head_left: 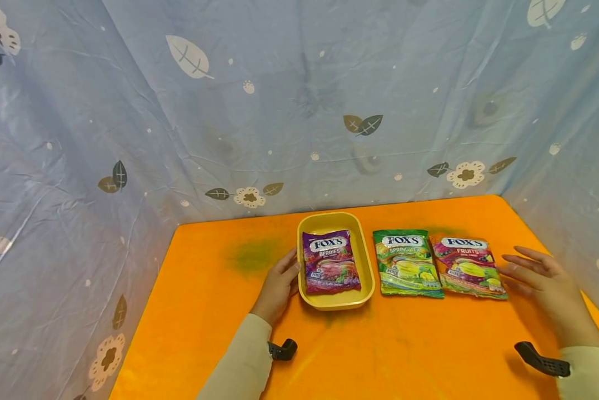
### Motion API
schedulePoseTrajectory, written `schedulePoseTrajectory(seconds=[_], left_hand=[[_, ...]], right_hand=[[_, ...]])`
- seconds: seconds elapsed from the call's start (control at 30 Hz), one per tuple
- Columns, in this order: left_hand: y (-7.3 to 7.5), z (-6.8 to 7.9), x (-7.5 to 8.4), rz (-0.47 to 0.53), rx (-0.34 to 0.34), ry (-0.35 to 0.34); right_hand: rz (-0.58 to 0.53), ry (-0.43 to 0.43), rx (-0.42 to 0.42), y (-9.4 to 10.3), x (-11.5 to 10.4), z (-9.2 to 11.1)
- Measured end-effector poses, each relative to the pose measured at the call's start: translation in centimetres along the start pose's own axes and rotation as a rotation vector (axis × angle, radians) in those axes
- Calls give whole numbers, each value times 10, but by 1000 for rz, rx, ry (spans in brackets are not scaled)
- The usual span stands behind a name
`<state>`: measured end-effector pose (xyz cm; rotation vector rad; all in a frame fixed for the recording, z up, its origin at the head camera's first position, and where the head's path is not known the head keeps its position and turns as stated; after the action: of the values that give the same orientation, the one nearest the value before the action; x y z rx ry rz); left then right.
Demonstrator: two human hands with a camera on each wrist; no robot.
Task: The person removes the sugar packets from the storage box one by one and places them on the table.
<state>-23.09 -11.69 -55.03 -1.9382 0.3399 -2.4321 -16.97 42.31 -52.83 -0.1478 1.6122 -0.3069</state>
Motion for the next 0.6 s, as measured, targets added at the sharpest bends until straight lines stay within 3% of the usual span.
schedulePoseTrajectory(seconds=[0.27,0.6], left_hand=[[0,1,1,4,7,6],[-2,1,1,2,4,6]], right_hand=[[-59,3,-103,-26,-2,-4],[86,13,-155,-72,-5,-10]])
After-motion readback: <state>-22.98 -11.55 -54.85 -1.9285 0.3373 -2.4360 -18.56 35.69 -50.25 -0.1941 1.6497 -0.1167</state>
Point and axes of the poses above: each hand's wrist, its own z-axis away from the middle knuckle, its own y-axis out of the back of the hand, x = y × z, the point moved 2 cm from there along -z, towards the middle knuckle, and after that the axes turned 1 degree about y, right-handed, at the moved point
